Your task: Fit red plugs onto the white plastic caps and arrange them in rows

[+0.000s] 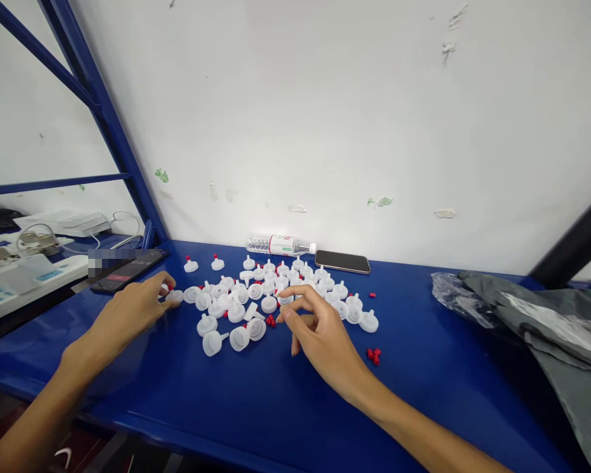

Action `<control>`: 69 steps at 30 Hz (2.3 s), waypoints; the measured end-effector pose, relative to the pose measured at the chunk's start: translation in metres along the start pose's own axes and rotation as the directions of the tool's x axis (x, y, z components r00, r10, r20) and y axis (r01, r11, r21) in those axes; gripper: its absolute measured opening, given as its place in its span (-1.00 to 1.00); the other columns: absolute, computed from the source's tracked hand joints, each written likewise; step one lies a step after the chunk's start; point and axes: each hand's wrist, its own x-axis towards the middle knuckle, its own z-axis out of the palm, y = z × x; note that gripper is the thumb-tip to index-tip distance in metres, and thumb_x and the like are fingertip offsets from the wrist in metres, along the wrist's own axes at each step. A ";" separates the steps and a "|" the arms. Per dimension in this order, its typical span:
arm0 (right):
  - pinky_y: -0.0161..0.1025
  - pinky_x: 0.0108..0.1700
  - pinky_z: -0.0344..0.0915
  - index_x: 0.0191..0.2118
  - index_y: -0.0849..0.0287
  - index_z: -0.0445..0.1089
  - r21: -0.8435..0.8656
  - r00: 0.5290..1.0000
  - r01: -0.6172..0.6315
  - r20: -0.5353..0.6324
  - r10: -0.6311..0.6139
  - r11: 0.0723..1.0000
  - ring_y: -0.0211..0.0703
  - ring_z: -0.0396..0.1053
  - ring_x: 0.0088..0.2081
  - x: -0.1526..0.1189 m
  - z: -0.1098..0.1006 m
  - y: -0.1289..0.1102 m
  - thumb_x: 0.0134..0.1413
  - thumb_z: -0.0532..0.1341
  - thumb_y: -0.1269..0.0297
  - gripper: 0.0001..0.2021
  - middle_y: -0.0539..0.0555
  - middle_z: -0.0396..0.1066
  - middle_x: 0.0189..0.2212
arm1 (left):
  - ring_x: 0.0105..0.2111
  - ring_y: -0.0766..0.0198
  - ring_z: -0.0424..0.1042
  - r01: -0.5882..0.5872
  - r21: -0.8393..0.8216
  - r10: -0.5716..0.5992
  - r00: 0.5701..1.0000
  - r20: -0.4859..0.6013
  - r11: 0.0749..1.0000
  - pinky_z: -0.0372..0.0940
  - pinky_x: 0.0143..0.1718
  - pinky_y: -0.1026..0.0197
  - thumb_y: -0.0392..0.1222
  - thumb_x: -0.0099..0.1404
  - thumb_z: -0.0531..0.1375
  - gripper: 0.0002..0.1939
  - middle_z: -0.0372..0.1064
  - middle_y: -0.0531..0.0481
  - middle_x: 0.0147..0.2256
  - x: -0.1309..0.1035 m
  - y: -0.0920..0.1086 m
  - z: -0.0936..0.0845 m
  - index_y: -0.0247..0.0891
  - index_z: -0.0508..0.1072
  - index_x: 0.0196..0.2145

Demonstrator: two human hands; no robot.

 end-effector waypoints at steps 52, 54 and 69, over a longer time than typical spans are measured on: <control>-0.30 -0.51 0.18 0.06 0.15 0.49 -0.158 0.991 -0.094 0.084 0.108 0.983 -0.19 0.39 -0.53 0.000 0.002 0.004 0.18 0.30 -0.15 -0.49 -0.03 0.39 -0.57 | 0.08 -0.06 0.50 -0.248 -0.073 0.240 0.965 -0.104 0.966 0.30 0.04 0.06 -0.30 0.43 -0.04 -0.55 0.51 -0.30 0.09 0.008 0.025 0.014 -0.32 0.49 0.14; -0.30 -0.51 0.17 0.06 0.15 0.48 -0.170 0.991 -0.091 0.085 0.107 0.981 -0.18 0.40 -0.53 -0.001 0.002 0.004 0.18 0.29 -0.17 -0.48 -0.04 0.38 -0.59 | 0.14 -0.09 0.44 -0.263 -0.043 0.260 0.964 -0.053 0.964 0.29 0.04 0.06 -0.32 0.43 -0.03 -0.57 0.50 -0.30 0.10 0.007 0.028 0.014 -0.27 0.53 0.09; -0.30 -0.50 0.12 0.01 0.10 0.49 -0.197 0.990 -0.076 0.104 0.098 0.977 -0.19 0.39 -0.55 -0.002 0.002 0.005 0.19 0.31 -0.13 -0.55 -0.08 0.36 -0.63 | 0.02 -0.06 0.51 -0.264 0.030 0.265 0.964 -0.024 0.964 0.31 -0.19 0.15 -0.26 0.42 0.01 -0.65 0.57 -0.19 -0.03 0.002 0.029 0.010 -0.19 0.60 -0.12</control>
